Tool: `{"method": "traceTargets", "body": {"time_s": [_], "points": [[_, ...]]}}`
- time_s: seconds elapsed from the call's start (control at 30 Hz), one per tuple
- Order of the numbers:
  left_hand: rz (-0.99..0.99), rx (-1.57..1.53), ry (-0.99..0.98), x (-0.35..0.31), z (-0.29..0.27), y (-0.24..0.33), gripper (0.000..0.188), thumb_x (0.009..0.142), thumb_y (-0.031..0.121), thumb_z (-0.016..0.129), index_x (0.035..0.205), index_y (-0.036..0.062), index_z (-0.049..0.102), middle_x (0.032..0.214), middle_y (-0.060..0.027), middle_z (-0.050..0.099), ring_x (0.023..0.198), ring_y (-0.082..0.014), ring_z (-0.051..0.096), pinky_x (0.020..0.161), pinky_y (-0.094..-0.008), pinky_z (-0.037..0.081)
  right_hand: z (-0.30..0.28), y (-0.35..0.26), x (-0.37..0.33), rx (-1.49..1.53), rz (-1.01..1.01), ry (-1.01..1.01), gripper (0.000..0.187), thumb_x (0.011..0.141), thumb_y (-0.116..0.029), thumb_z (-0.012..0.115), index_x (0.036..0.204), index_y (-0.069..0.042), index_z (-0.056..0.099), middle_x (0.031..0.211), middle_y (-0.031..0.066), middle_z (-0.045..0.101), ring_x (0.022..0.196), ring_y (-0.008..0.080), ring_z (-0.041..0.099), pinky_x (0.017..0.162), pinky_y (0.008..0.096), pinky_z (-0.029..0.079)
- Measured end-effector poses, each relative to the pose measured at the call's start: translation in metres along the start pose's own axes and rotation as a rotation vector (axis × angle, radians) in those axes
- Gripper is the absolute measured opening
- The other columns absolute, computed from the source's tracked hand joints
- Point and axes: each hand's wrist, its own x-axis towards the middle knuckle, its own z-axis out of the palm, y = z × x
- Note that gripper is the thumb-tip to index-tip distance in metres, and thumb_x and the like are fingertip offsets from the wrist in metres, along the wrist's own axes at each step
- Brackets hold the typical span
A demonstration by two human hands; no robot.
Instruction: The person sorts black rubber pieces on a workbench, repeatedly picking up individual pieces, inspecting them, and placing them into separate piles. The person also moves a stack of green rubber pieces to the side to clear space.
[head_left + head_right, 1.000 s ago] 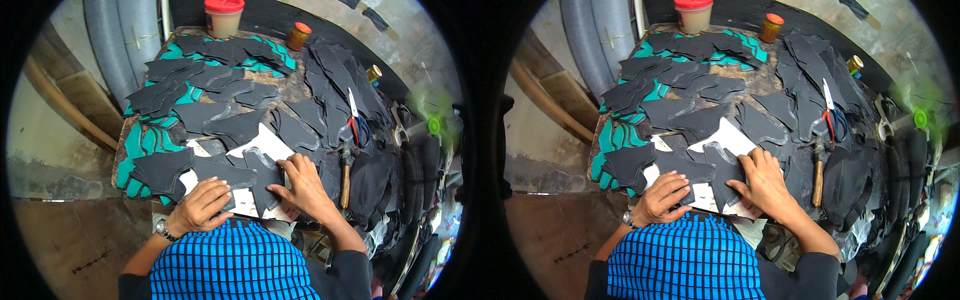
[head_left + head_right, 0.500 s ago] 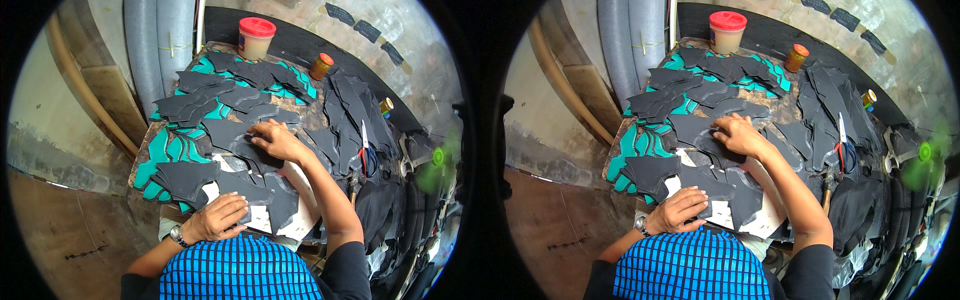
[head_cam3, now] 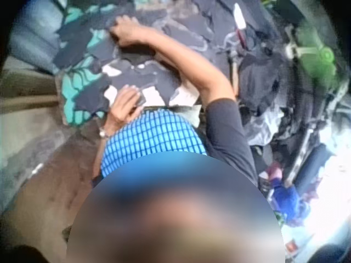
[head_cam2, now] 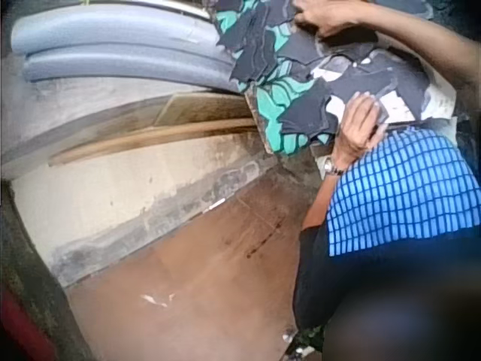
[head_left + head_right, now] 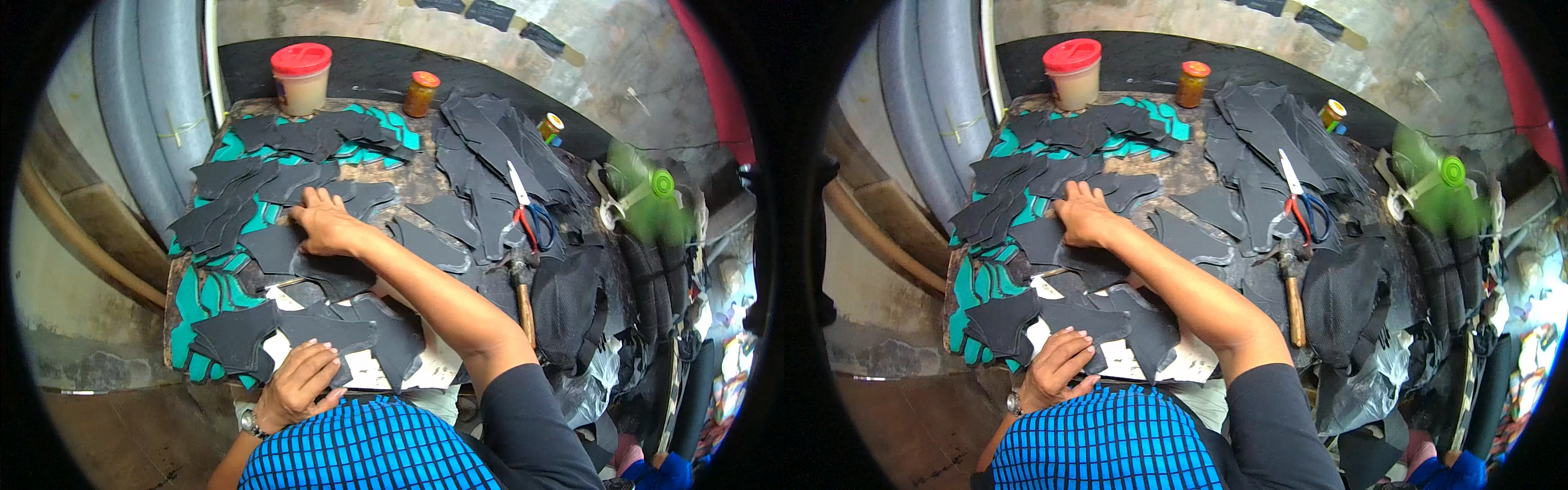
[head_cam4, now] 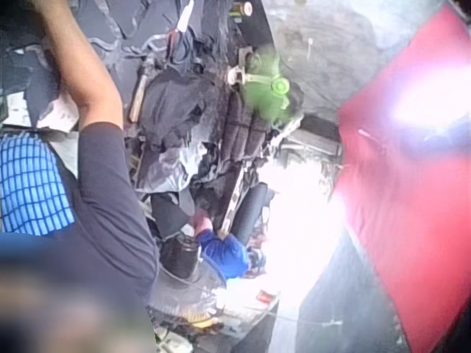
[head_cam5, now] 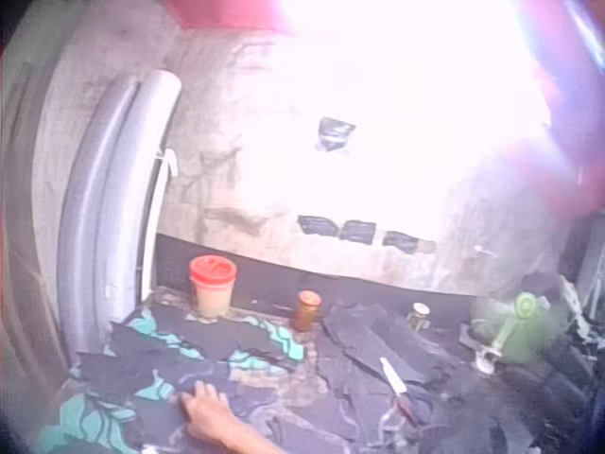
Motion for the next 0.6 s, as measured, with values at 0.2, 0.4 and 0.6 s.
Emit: {"method": "traceTargets", "body": {"time_s": [0.2, 0.4, 0.6], "points": [[-0.006, 0.011, -0.011, 0.001, 0.000, 0.000, 0.040, 0.071, 0.017, 0.081, 0.101, -0.0053, 0.066, 0.109, -0.0177, 0.064, 0.107, -0.0338, 0.062, 0.097, -0.0489, 0.049, -0.009, 0.001, -0.008, 0.336, 0.018, 0.063, 0.035, 0.079, -0.005, 0.068, 0.108, -0.002, 0.048, 0.098, 0.0211, 0.066, 0.107, 0.0416, 0.060, 0.093, 0.0554, 0.039], [-0.013, -0.004, -0.020, 0.000, 0.001, 0.000, 0.041, 0.069, 0.016, 0.080, 0.100, -0.0061, 0.066, 0.108, -0.0195, 0.064, 0.106, -0.0360, 0.062, 0.096, -0.0498, 0.049, -0.019, 0.017, -0.030, 0.704, -0.084, 0.394, 0.027, 0.089, -0.005, 0.061, 0.111, -0.003, 0.045, 0.100, 0.0250, 0.064, 0.104, 0.0415, 0.061, 0.086, 0.0459, 0.047], [0.001, 0.001, -0.012, 0.001, 0.002, -0.001, 0.040, 0.069, 0.014, 0.079, 0.100, -0.0064, 0.066, 0.109, -0.0210, 0.064, 0.105, -0.0370, 0.063, 0.095, -0.0522, 0.049, -0.042, 0.051, -0.063, 0.722, 0.150, 0.721, 0.029, 0.090, -0.005, 0.056, 0.118, -0.002, 0.060, 0.113, 0.0199, 0.066, 0.110, 0.0308, 0.063, 0.096, 0.0376, 0.047]]}}
